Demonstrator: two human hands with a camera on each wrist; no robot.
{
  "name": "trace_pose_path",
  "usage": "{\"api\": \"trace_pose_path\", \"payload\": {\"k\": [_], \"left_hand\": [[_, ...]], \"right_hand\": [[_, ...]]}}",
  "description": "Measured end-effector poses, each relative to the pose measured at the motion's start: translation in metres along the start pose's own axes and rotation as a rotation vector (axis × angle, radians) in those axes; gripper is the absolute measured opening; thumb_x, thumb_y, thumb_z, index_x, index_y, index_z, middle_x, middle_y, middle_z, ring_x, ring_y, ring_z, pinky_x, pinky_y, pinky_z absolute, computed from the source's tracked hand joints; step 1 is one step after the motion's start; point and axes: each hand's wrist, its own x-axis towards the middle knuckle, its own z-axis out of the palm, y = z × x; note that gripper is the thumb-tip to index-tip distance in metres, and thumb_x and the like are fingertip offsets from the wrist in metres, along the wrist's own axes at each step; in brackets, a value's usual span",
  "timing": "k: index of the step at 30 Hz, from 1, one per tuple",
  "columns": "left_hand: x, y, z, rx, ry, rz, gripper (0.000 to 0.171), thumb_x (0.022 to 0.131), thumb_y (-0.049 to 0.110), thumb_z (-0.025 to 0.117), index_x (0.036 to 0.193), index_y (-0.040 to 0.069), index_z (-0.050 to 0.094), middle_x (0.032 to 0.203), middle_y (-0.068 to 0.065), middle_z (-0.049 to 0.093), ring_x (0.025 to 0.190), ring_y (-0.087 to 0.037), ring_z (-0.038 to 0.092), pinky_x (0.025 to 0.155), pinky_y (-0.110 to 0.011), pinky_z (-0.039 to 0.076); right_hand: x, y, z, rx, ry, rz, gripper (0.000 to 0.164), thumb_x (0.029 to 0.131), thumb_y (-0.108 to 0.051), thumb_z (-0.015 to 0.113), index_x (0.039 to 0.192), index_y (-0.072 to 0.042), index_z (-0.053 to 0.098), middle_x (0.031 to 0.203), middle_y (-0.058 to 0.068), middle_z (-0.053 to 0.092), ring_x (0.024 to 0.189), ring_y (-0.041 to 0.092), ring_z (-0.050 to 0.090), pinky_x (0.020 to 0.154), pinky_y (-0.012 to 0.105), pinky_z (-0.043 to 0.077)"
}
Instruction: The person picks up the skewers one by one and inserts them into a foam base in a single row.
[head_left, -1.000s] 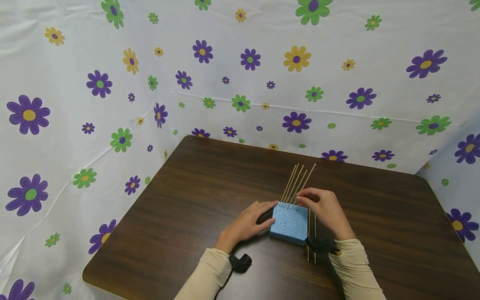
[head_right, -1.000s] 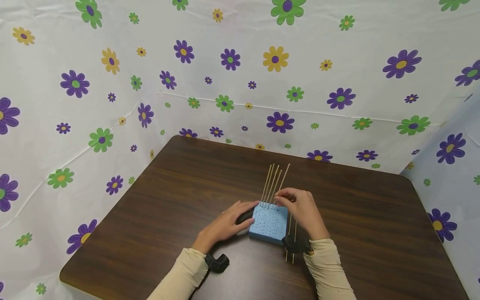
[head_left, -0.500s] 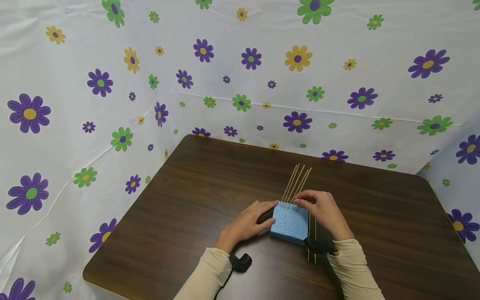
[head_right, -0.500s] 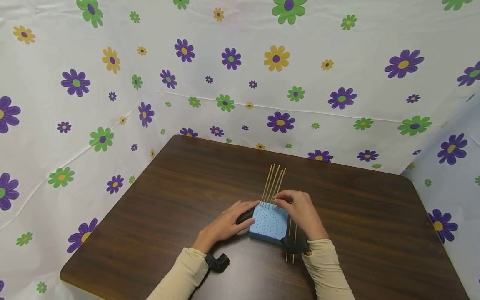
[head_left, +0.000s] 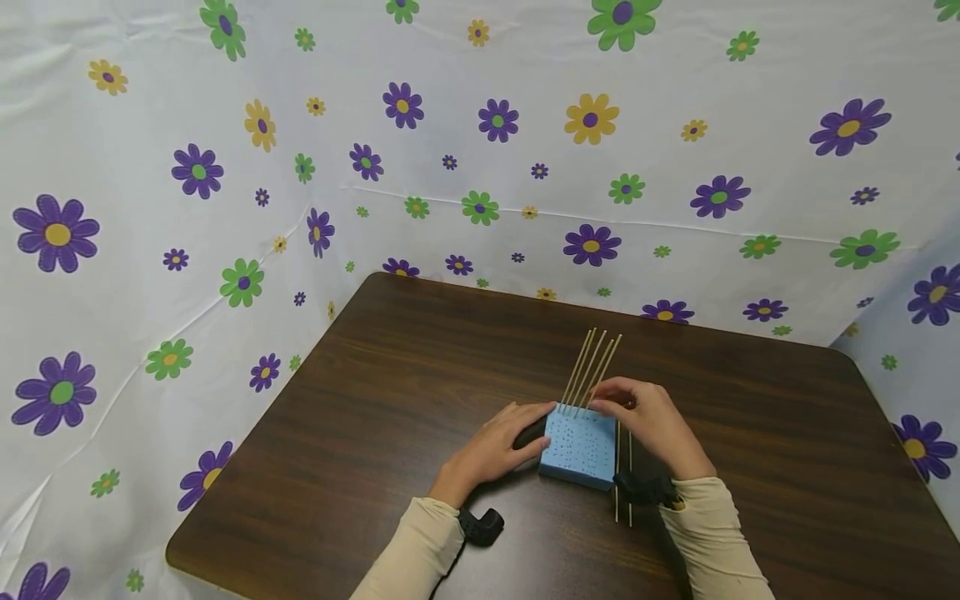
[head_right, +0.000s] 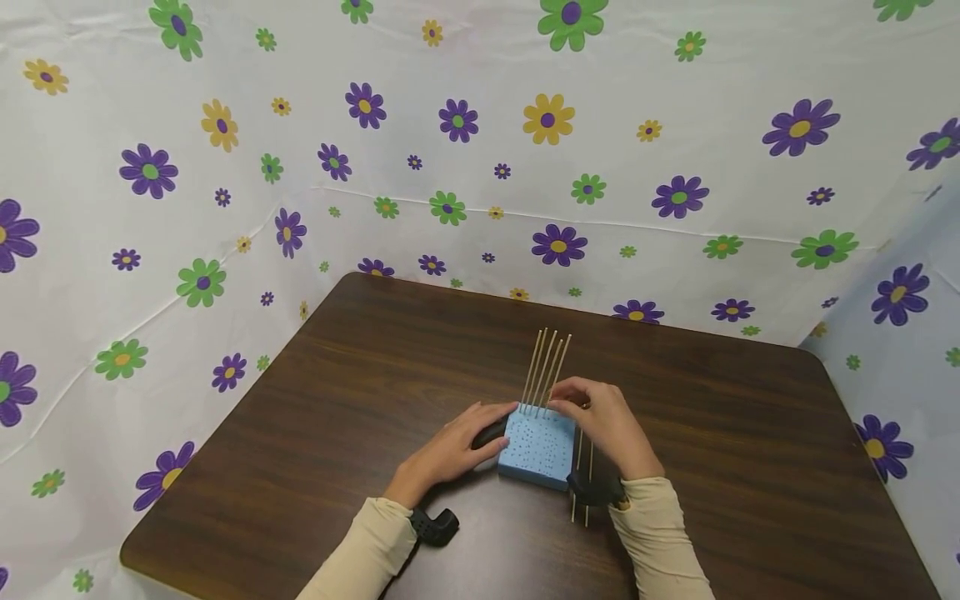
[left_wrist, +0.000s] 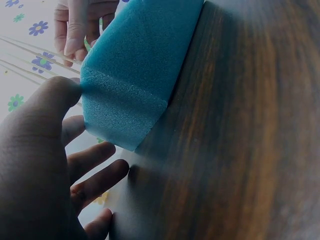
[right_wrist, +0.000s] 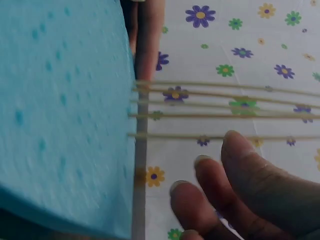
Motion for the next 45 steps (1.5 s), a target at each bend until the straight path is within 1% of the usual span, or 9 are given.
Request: {"api": "trace_pose_path", "payload": {"k": [4, 6, 10, 17, 25, 29, 33, 40, 45], "left_hand": [[0.000, 0.000, 0.000, 0.000, -0.004, 0.004, 0.059, 0.110, 0.052, 0.045, 0.165, 0.038, 0.028, 0.166, 0.010, 0.041, 0.157, -0.017, 0.036, 0.133, -0.048, 0.022], [0.000, 0.000, 0.000, 0.002, -0.003, 0.006, 0.059, 0.110, 0.052, 0.045, 0.165, 0.037, 0.028, 0.166, 0.010, 0.041, 0.157, -0.017, 0.036, 0.133, -0.048, 0.022], [-0.001, 0.001, 0.000, 0.002, -0.001, -0.001, 0.059, 0.110, 0.052, 0.045, 0.165, 0.037, 0.028, 0.166, 0.010, 0.041, 0.158, -0.021, 0.035, 0.133, -0.049, 0.023], [-0.001, 0.002, -0.001, -0.004, -0.005, 0.000, 0.060, 0.110, 0.050, 0.046, 0.165, 0.036, 0.029, 0.167, 0.009, 0.040, 0.157, -0.019, 0.035, 0.133, -0.048, 0.021], [0.000, 0.002, -0.002, 0.001, -0.009, -0.001, 0.060, 0.110, 0.051, 0.046, 0.165, 0.036, 0.029, 0.167, 0.008, 0.041, 0.158, -0.021, 0.034, 0.133, -0.049, 0.022], [0.000, 0.002, -0.001, 0.001, -0.011, -0.009, 0.060, 0.110, 0.052, 0.045, 0.165, 0.037, 0.029, 0.167, 0.009, 0.040, 0.159, -0.023, 0.033, 0.133, -0.050, 0.023], [-0.001, 0.002, -0.002, 0.005, -0.011, -0.010, 0.060, 0.110, 0.052, 0.045, 0.165, 0.036, 0.029, 0.167, 0.008, 0.041, 0.158, -0.024, 0.034, 0.132, -0.052, 0.025], [0.000, 0.003, -0.003, -0.018, -0.011, 0.005, 0.059, 0.110, 0.048, 0.047, 0.165, 0.035, 0.029, 0.166, 0.006, 0.043, 0.157, -0.022, 0.037, 0.133, -0.050, 0.022], [0.000, 0.003, -0.003, -0.012, -0.013, 0.008, 0.060, 0.110, 0.048, 0.047, 0.165, 0.034, 0.029, 0.166, 0.007, 0.042, 0.156, -0.020, 0.037, 0.133, -0.050, 0.022]], "right_hand": [[-0.003, 0.009, -0.007, 0.002, -0.028, 0.030, 0.026, 0.103, -0.027, 0.069, 0.121, -0.010, 0.074, 0.108, 0.006, 0.078, 0.092, 0.019, 0.069, 0.081, 0.030, 0.060], [-0.005, 0.014, -0.012, 0.006, -0.045, 0.042, 0.029, 0.105, -0.027, 0.065, 0.124, -0.008, 0.072, 0.107, 0.008, 0.077, 0.091, 0.020, 0.070, 0.082, 0.035, 0.061], [-0.008, 0.022, -0.023, 0.003, -0.064, 0.086, 0.032, 0.107, -0.029, 0.061, 0.126, -0.005, 0.071, 0.102, 0.010, 0.077, 0.088, 0.019, 0.071, 0.082, 0.042, 0.060], [-0.015, 0.043, -0.037, -0.014, -0.148, 0.187, 0.039, 0.109, -0.032, 0.056, 0.127, 0.002, 0.067, 0.108, 0.016, 0.075, 0.089, 0.021, 0.073, 0.083, 0.051, 0.062], [-0.016, 0.063, -0.043, 0.037, -0.245, 0.291, 0.046, 0.111, -0.028, 0.052, 0.130, 0.013, 0.061, 0.109, 0.022, 0.075, 0.089, 0.023, 0.073, 0.080, 0.042, 0.064], [-0.014, 0.066, -0.042, 0.061, -0.289, 0.339, 0.052, 0.111, -0.029, 0.050, 0.133, 0.018, 0.056, 0.109, 0.024, 0.074, 0.089, 0.022, 0.072, 0.079, 0.039, 0.064], [-0.013, 0.064, -0.039, 0.092, -0.319, 0.370, 0.055, 0.112, -0.030, 0.048, 0.132, 0.021, 0.055, 0.107, 0.024, 0.075, 0.090, 0.023, 0.073, 0.080, 0.040, 0.065], [-0.009, 0.055, -0.029, 0.133, -0.321, 0.367, 0.051, 0.112, -0.027, 0.048, 0.127, 0.021, 0.060, 0.101, 0.022, 0.076, 0.086, 0.024, 0.075, 0.078, 0.043, 0.066], [-0.007, 0.051, -0.020, 0.126, -0.289, 0.399, 0.043, 0.107, -0.024, 0.058, 0.118, 0.017, 0.065, 0.094, 0.020, 0.076, 0.081, 0.022, 0.074, 0.074, 0.041, 0.066]]}}
